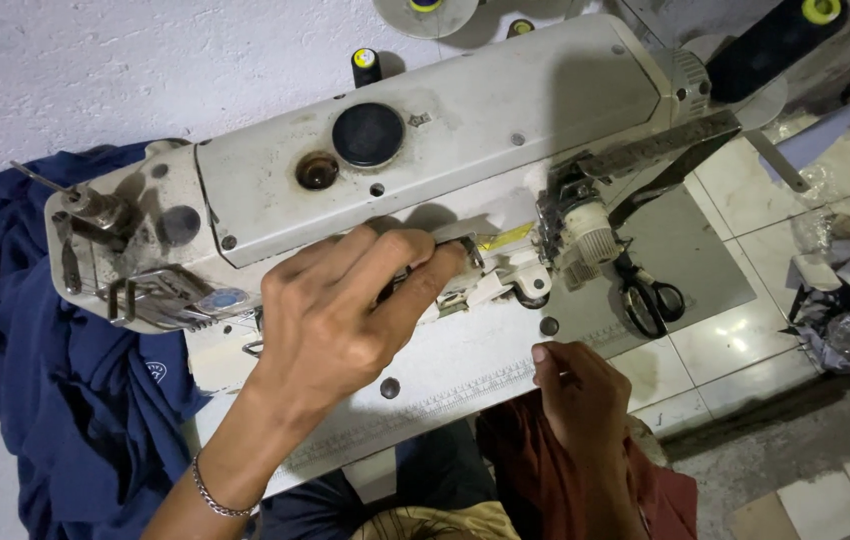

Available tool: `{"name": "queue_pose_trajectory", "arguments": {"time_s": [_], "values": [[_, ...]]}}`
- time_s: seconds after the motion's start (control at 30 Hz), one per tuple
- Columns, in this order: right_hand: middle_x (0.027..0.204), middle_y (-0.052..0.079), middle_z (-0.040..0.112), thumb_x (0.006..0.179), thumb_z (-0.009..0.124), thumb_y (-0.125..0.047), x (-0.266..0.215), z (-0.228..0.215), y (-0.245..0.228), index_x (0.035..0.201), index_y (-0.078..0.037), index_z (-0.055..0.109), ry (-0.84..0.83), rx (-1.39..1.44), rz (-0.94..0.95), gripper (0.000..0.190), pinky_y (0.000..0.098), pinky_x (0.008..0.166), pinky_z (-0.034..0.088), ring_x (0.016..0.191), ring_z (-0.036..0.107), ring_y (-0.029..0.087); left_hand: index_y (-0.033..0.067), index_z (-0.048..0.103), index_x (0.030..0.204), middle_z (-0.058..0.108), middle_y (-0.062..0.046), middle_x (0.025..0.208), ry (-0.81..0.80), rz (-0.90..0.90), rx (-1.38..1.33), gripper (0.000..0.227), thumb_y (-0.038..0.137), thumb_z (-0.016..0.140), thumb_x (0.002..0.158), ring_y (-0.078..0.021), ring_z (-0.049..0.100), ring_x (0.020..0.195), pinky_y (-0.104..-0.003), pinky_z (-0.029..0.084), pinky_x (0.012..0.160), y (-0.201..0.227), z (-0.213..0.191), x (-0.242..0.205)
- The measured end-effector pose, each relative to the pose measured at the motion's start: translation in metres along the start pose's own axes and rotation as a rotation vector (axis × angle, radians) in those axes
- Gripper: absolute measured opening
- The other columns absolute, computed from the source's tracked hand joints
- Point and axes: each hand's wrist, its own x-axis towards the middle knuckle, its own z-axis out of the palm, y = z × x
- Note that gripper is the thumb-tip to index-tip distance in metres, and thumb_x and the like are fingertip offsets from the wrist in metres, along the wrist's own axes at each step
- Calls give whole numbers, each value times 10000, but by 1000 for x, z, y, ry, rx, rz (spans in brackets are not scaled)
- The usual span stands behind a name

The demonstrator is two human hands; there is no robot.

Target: The person threads a sewing machine by hand, guiding the thread through the tension assembly and needle area. They use scissors to cut the thread and adjust the thread path multiple times to ensure it is properly seated.

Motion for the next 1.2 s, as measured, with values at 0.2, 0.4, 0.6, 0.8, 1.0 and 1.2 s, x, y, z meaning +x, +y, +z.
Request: {"name": "queue_pose_trajectory", "arguments": {"time_s": [0.2,0.4,0.6,0.8,1.0,1.2], "values": [[682,15,689,981,653,-180,-3,0,-2,864,-77,722,-9,-14,18,170,269,548,486,577,658,115,102,774,1007,653,21,919,4,27,51,71,92,843,997,-101,489,611,-232,328,386,-2,1,-2],[684,9,667,996,635,-184,-4,-1,-2,878,-80,704,1,-9,-28,172,286,574,473,582,634,130,94,765,993,666,10,919,-20,19,20,78,69,839,998,-115,501,618,-248,335,396,-2,-2,-1],[708,12,680,990,646,-177,-7,1,2,880,-82,715,-11,-14,14,161,287,601,502,601,657,135,93,745,968,672,-2,876,-16,-15,-34,110,86,852,993,-107,470,567,-249,309,383,-3,-1,-3],[709,2,698,965,646,-193,-12,2,16,882,-94,738,-2,-11,58,159,274,610,493,605,671,123,99,780,1053,668,-34,935,5,-25,-114,71,99,821,996,-130,557,601,-253,420,425,2,-12,-12],[730,-14,719,909,690,-29,6,-30,-35,885,-112,739,197,-75,51,100,258,658,523,652,673,92,121,747,999,642,-66,924,-27,-193,-292,63,146,769,946,-148,569,599,-340,462,535,51,-48,-25],[942,124,668,993,699,-330,118,-10,103,1063,-58,678,241,-495,161,282,434,611,462,778,633,271,60,775,922,609,-93,849,34,-335,-387,84,125,747,879,-216,578,667,-395,497,707,68,-69,-45]]}}
